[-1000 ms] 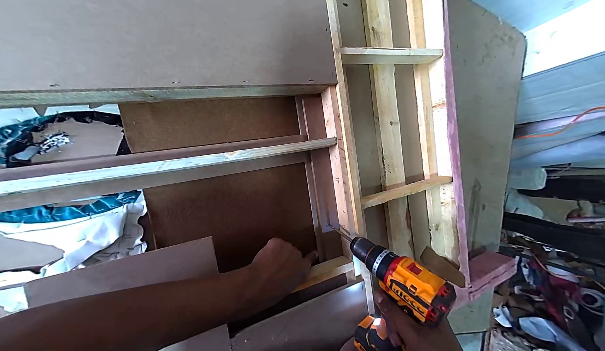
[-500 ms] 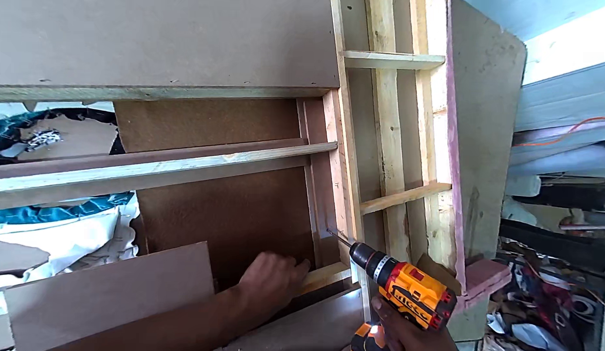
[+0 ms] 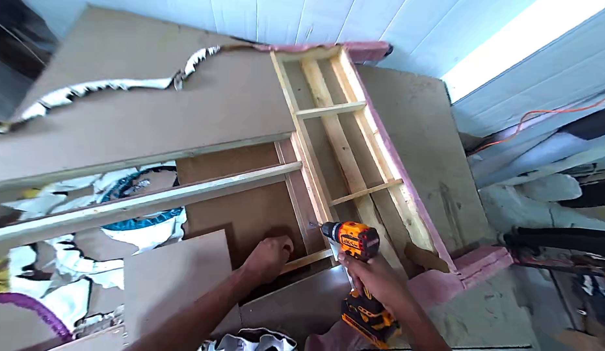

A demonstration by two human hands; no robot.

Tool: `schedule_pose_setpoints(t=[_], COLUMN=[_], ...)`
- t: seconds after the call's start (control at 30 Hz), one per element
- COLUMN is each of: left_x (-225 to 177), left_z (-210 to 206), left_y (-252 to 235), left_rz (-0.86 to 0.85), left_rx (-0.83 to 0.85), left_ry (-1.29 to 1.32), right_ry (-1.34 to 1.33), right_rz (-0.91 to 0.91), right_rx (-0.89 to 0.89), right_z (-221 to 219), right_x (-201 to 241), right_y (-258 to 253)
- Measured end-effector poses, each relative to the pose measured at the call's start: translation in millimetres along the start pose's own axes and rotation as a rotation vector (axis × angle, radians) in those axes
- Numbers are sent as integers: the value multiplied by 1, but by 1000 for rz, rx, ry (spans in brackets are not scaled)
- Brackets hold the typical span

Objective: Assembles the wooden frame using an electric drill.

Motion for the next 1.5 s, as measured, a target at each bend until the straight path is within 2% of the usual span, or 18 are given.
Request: schedule_pose_setpoints(t=[0.17, 0.3, 0.43, 0.57, 0.7, 0.87, 1.0, 1.2, 1.5], left_x=[-2, 5, 11, 2, -7, -8, -10, -4, -1], left_z=[9, 1, -9, -17, -16, 1, 12, 29, 52], left_y=[59, 92, 114, 126, 134, 149, 154, 146, 115], left_rz=[-80, -99, -200, -367, -483, -603, -717, -701, -496], left_rx=[-197, -246, -346, -333, -269, -283, -150, -41, 104], left_ry=[304, 667, 1130, 1327, 1357, 1326, 1327, 1265, 1104], right_ry=[-49, -76, -160, -292, -324, -313, -272, -223, 39], right_rz=[81, 197, 345, 430, 454, 468, 473, 435, 348], right_rx=[-42, -66, -18, 62, 123, 173, 200, 209, 127], right_z=[-6, -23, -45, -62, -66, -68, -74, -73, -50], right_x=[-10, -20, -18, -9, 2, 11, 21, 29, 41], right_y=[36, 88, 140, 171, 185, 191, 188, 176, 147])
Point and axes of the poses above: each hand's wrist, its own y-axis away from the middle knuckle, its own z-axis out of the back of the hand, x = y × z, the point moved 7 cm from there along -y, towards the middle knuckle, and after that the axes turned 7 degrees about y, right-handed, at the moved point
